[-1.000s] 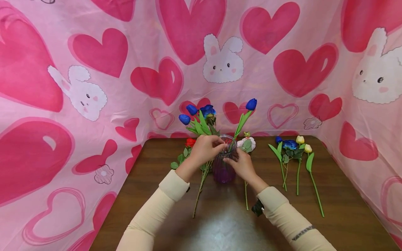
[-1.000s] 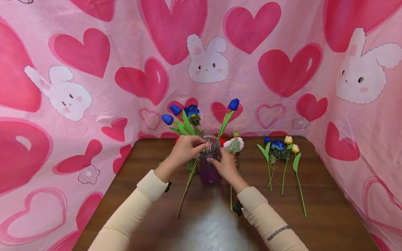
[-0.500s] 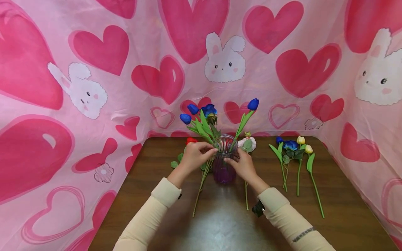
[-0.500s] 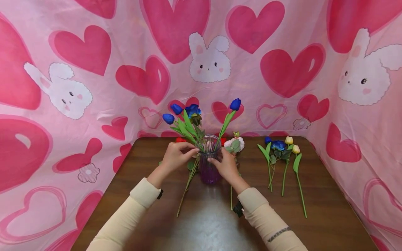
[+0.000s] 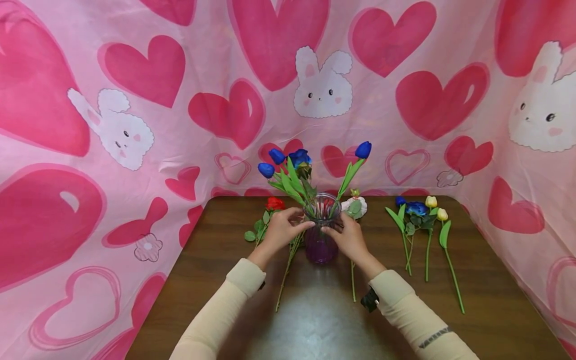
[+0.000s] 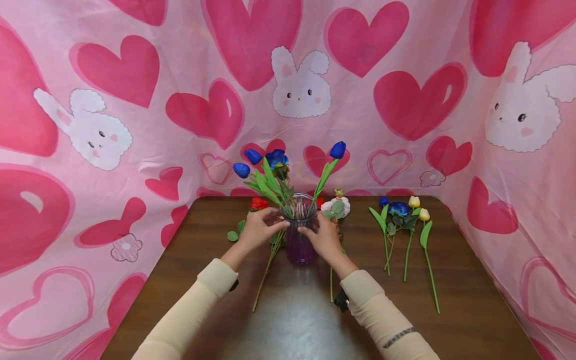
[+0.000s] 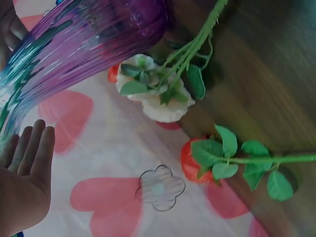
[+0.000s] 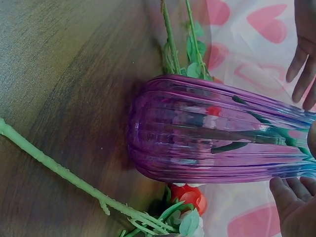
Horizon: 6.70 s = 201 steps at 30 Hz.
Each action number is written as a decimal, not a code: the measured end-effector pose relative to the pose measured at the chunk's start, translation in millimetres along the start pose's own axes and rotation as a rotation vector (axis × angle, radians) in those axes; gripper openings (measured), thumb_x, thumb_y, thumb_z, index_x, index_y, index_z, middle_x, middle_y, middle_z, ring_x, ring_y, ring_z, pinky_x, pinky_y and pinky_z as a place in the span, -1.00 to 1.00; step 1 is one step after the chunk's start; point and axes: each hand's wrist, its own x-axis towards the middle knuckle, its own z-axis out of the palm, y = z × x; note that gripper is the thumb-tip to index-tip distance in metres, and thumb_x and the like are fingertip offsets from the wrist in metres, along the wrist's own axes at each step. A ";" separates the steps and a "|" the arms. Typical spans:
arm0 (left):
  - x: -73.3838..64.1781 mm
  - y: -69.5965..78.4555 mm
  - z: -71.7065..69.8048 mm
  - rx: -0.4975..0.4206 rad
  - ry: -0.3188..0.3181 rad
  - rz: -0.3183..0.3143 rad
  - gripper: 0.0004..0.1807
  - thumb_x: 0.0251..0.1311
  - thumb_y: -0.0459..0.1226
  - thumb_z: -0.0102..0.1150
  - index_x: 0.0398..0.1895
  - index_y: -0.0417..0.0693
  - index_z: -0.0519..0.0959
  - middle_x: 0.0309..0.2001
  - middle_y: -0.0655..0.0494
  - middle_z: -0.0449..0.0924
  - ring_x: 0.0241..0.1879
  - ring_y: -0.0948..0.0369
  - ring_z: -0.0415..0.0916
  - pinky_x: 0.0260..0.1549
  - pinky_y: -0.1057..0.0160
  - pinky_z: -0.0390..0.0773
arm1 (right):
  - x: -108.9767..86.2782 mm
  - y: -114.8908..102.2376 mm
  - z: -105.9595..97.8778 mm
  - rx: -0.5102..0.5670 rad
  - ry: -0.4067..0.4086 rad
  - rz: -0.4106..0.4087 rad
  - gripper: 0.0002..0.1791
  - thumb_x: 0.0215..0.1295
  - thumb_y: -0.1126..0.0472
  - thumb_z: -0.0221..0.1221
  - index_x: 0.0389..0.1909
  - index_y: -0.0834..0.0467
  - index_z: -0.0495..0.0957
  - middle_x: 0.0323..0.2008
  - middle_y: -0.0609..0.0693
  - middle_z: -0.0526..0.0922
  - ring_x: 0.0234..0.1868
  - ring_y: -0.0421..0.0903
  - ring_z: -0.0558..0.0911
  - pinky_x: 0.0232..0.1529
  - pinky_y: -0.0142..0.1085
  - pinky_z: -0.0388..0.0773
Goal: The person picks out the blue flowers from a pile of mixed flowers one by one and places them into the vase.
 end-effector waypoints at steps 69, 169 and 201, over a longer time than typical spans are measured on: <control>8.0 4.3 10.6 -0.485 -0.377 -0.162 -0.33 0.45 -0.19 0.00 0.49 -0.24 0.06 0.38 -0.30 0.19 0.34 -0.10 0.23 0.20 0.06 0.38 | -11.4 25.2 -57.4 -0.138 0.055 0.040 -0.55 0.26 0.13 0.31 0.06 0.32 0.53 -0.09 0.25 0.65 -0.10 0.13 0.65 -0.08 -0.01 0.59; 8.0 -16.2 27.7 -0.480 -0.322 -0.199 -0.26 0.37 0.06 0.04 0.50 -0.01 0.13 0.36 -0.12 0.29 0.31 0.03 0.30 0.19 0.11 0.39 | -72.0 92.7 -144.0 -0.350 -0.148 0.663 -0.82 -0.02 0.30 0.34 -0.70 0.25 0.63 -0.76 -0.07 0.58 -0.69 -0.18 0.59 -0.52 -0.30 0.46; 6.9 -16.6 25.5 -0.471 -0.359 -0.186 -0.26 0.41 0.00 0.02 0.54 0.00 0.04 0.43 -0.13 0.16 0.37 0.00 0.19 0.24 0.06 0.31 | -58.7 67.3 -138.4 -0.091 -0.016 0.502 -0.69 0.32 0.31 0.17 -0.09 0.51 0.54 -0.37 0.16 0.70 -0.33 0.06 0.70 -0.33 -0.14 0.65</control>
